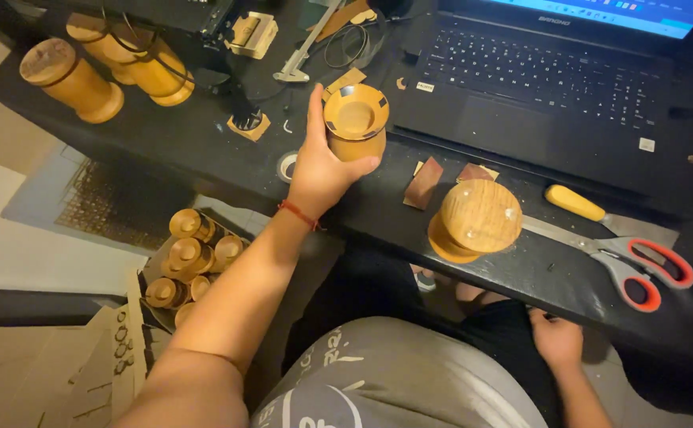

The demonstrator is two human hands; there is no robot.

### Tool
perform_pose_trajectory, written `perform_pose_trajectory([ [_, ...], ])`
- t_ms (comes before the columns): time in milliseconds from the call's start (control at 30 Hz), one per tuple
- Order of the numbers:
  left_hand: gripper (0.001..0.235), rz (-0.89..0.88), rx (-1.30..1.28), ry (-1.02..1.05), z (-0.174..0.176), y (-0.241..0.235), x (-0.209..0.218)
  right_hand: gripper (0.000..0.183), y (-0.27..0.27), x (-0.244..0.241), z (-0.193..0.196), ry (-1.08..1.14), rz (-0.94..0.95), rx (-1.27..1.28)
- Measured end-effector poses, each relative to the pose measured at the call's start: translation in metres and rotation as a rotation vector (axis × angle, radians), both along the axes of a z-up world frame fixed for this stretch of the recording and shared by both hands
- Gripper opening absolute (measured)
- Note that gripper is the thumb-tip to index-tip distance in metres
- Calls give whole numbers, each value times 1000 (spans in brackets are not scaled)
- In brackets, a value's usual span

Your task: The person is inspecting wooden cylindrical components and sanding the bottom surface of one using sandpaper on a workbench.

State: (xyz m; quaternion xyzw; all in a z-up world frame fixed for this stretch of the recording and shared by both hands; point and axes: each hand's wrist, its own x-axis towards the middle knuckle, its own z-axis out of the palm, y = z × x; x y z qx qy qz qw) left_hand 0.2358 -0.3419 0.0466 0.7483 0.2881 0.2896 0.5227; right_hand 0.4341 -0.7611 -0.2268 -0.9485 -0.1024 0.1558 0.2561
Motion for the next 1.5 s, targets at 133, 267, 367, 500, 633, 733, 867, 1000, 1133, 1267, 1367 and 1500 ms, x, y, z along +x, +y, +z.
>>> perform_pose_trajectory([
  [133,101,77,94,100,1,2,3,37,-5,5,-9,13,-44,18],
  [267,83,64,237,273,7,6,4,35,-9,7,-18,-12,-7,22],
  [367,84,65,248,432,23,7,1,33,-7,5,-11,21,-36,40],
  [500,88,125,351,450,13,26,-1,35,-3,1,-1,58,-81,24],
  [633,92,237,397,477,1,47,0,52,-8,10,-21,59,-51,-27],
  [733,92,269,507,467,-6,49,-2,43,-19,15,-44,-84,71,19],
  [867,95,253,712,320,4,17,-15,34,-27,8,-45,-158,109,75],
  [1000,93,192,656,202,-25,-45,-33,34,-20,8,-46,-156,96,59],
  [1133,93,-207,624,-11,-17,-94,-25,35,-20,10,-48,-159,138,67],
  [1267,105,-479,146,7,6,-117,5,37,-20,22,-52,-140,208,56],
  [1367,119,-455,63,32,-5,-123,24,39,-29,16,-49,-114,228,34],
  [1500,102,-423,111,-65,-15,-125,37,24,-28,-13,11,90,295,158],
])
